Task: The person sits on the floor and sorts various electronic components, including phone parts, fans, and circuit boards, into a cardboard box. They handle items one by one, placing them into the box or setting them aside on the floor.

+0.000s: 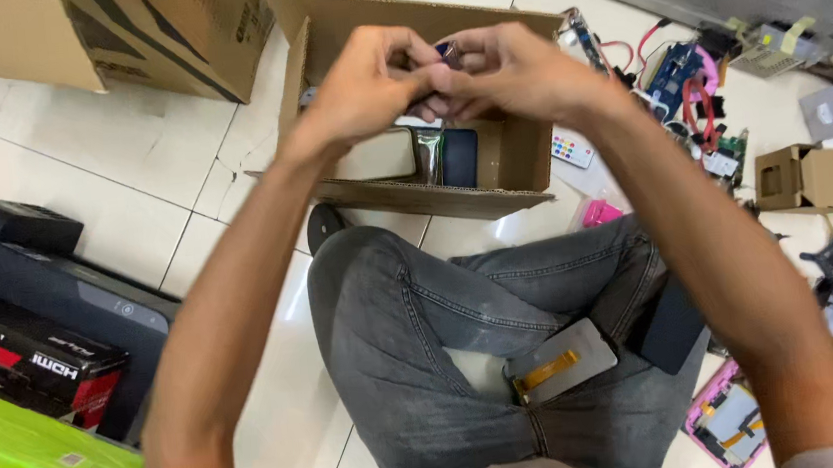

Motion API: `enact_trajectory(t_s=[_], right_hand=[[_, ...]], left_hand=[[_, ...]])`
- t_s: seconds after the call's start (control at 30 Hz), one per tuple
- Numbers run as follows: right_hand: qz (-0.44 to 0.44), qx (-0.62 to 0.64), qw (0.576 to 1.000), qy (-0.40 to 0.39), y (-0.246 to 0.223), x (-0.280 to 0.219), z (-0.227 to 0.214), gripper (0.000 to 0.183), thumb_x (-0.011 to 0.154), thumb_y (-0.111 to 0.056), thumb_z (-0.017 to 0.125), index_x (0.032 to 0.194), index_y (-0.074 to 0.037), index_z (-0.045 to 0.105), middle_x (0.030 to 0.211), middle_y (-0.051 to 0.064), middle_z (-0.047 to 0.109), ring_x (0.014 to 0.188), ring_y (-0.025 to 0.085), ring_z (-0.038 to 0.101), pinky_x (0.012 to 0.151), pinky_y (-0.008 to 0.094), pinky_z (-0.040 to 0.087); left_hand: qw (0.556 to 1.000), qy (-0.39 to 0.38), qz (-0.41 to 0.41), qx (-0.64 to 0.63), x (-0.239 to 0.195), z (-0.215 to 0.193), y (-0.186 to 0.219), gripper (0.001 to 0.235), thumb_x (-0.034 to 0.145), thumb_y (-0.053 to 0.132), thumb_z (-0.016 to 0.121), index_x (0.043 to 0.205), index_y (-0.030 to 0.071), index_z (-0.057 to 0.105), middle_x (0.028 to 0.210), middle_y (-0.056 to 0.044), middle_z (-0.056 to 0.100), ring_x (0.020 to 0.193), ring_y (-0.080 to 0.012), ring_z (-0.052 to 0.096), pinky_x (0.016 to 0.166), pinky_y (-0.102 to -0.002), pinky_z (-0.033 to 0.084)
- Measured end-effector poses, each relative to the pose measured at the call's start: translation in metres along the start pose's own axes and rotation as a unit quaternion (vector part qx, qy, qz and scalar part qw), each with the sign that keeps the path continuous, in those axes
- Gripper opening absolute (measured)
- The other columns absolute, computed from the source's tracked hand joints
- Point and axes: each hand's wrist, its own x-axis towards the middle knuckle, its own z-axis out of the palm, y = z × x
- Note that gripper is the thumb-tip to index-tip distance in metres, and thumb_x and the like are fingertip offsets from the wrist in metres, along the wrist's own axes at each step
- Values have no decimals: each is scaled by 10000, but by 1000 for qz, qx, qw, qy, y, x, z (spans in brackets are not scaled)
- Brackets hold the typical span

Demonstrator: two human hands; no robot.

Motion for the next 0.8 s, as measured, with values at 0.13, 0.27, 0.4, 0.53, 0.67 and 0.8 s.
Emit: enact_trajectory(t_s=[0.13, 0.27, 0.4, 0.53, 0.67, 0.8], right_hand=[[39, -109, 991, -65, 21, 21, -35, 229, 963, -242, 685, 1129, -87, 718, 1024, 64, 766, 920, 142, 730, 896, 249, 628], [0, -184, 983, 0, 72, 59, -46, 182, 896, -246, 860, 1019, -158, 758, 734, -63, 642, 631, 12, 489, 541, 186, 309], [-56, -471, 874, 102, 114, 108, -38, 228, 732, -127, 846, 919, -48, 742, 859, 147, 668, 758, 329, 633, 652, 465, 516], [94, -654, 737, 145, 129, 139, -13, 224, 847, -32, 679, 1019, -116, 795, 1049, 122, 746, 929, 352, 761, 681, 478, 639], [232, -642, 729, 58, 122, 150, 6, 618, 893, -380, 715, 1445, -167, 534, 1395, 88, 548, 1272, 281, 556, 801, 692, 592], [266, -521, 809, 58, 142, 153, 10, 468, 916, -77, 666, 1381, -73, 613, 1416, 132, 584, 1277, 370, 601, 872, 492, 584]], left_hand=[[991, -116, 37, 60, 25, -14, -13, 82, 1034, 75, 620, 1045, 48, 696, 894, -40, 749, 821, -94, 728, 753, -215, 575], [958, -94, 80, 260, 74, -6, -54, 123, 906, 23, 718, 968, 129, 727, 907, -3, 761, 844, -87, 679, 727, -260, 527], [834, -91, 65, 540, 109, 24, -83, 373, 692, 310, 909, 1006, 163, 770, 1075, -181, 684, 948, -406, 692, 810, -540, 544], [685, -138, -71, 712, 117, 44, -120, 952, 583, 440, 974, 1346, 90, 524, 1273, -121, 640, 1129, -281, 676, 878, -452, 571], [658, -214, -48, 721, 109, 22, -137, 1163, 627, 703, 896, 1523, 167, 383, 1467, -99, 501, 1332, -330, 485, 1009, -584, 425], [695, -233, -188, 654, 83, 5, -129, 924, 882, 711, 569, 1615, 245, 255, 1647, -118, 290, 1512, -369, 277, 1171, -588, 292]])
